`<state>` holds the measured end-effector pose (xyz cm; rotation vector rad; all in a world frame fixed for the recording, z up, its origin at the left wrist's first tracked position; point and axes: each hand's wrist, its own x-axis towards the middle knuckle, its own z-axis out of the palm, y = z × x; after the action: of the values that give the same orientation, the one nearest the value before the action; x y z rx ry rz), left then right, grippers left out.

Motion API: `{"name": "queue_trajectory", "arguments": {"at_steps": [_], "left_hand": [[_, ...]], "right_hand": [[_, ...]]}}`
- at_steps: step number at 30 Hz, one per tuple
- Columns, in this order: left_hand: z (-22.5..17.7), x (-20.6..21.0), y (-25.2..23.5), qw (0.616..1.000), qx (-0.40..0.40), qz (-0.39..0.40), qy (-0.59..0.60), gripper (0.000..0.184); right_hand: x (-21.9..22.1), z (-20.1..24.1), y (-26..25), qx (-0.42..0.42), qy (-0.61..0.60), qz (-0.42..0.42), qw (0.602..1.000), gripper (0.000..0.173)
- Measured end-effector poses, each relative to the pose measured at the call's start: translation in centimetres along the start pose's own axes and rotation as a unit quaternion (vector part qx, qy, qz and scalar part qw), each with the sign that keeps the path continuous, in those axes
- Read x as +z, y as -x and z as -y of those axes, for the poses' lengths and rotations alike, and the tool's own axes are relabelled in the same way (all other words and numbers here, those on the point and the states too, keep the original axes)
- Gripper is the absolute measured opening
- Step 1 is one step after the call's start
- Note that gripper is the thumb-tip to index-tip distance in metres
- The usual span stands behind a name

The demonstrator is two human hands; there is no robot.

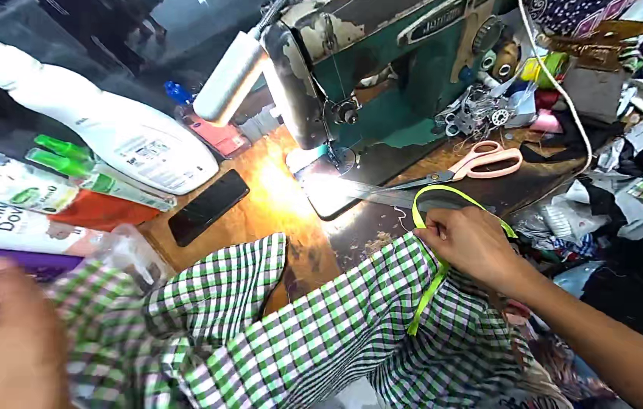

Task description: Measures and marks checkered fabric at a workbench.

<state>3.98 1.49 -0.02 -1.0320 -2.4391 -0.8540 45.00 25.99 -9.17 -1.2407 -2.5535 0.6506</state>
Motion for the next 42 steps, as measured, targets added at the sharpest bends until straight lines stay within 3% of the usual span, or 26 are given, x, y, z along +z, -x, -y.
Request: {"name": "queue_trajectory", "arguments": {"at_steps": [3,6,8,10,14,16,19,21,22,23,25,28,31,34,36,37,42], "left_hand": [[-8.1,3.6,4.2,0.951,0.283,0.059,0.111,0.035],[-14.8,8.5,9.1,0.83,0.51,0.115,0.194,0.023],[-17.0,11.6,10.9,0.745,0.615,0.145,0.217,0.025],[-17.1,14.0,11.6,0.701,0.653,0.175,0.227,0.023],[-15.2,15.8,11.2,0.714,0.616,0.228,0.241,0.037],[-14.6,15.8,10.9,0.723,0.604,0.232,0.242,0.041],[-14.3,16.0,10.4,0.729,0.598,0.231,0.241,0.044],[-13.8,16.0,10.1,0.732,0.598,0.22,0.241,0.044],[-13.6,16.0,9.9,0.734,0.599,0.209,0.24,0.043],[-13.4,16.0,9.7,0.735,0.602,0.2,0.24,0.042],[-13.0,15.9,9.6,0.734,0.601,0.2,0.247,0.039],[-13.3,14.2,10.2,0.756,0.557,0.255,0.23,0.027],[-14.0,11.7,12.4,0.816,0.492,0.246,0.181,0.017],[-13.7,11.5,14.5,0.845,0.485,0.171,0.145,0.032],[-13.4,12.1,15.0,0.846,0.492,0.136,0.153,0.049],[-13.2,12.5,15.0,0.841,0.499,0.13,0.164,0.049],[-12.4,14.0,13.0,0.787,0.504,0.236,0.266,0.027]], "right_hand": [[0.0,0.2,0.1,0.0,0.009,-0.004,1.0,0.031],[0.1,0.0,0.1,-0.011,0.016,-0.016,1.0,0.031],[0.1,-0.2,0.1,-0.016,0.018,-0.013,1.0,0.032],[-0.3,-0.7,0.2,-0.024,-0.002,0.001,1.0,0.032],[-4.1,-1.7,1.8,-0.032,-0.062,0.085,0.994,0.031],[-6.8,-2.0,3.2,-0.08,-0.103,0.117,0.985,0.024],[-9.8,-1.7,4.4,-0.234,-0.31,0.169,0.906,0.017],[-10.7,-0.5,4.1,-0.287,-0.441,0.162,0.835,0.01],[-10.6,0.1,3.6,-0.297,-0.451,0.141,0.83,0.014],[-10.2,0.6,2.7,-0.297,-0.429,0.129,0.843,0.019],[-8.3,0.4,0.7,-0.262,-0.348,0.184,0.881,0.025],[-4.8,-0.5,-1.2,-0.159,-0.152,0.249,0.943,0.017],[-4.3,-0.8,-1.1,-0.142,-0.068,0.225,0.961,0.009],[-4.8,-0.9,-0.4,-0.158,-0.08,0.168,0.97,0.011],[-5.2,-0.9,0.1,-0.153,-0.093,0.128,0.975,0.012],[-5.4,-1.0,0.3,-0.144,-0.098,0.107,0.979,0.012],[-5.4,-2.6,1.0,-0.097,-0.129,-0.005,0.987,0.013]]}}
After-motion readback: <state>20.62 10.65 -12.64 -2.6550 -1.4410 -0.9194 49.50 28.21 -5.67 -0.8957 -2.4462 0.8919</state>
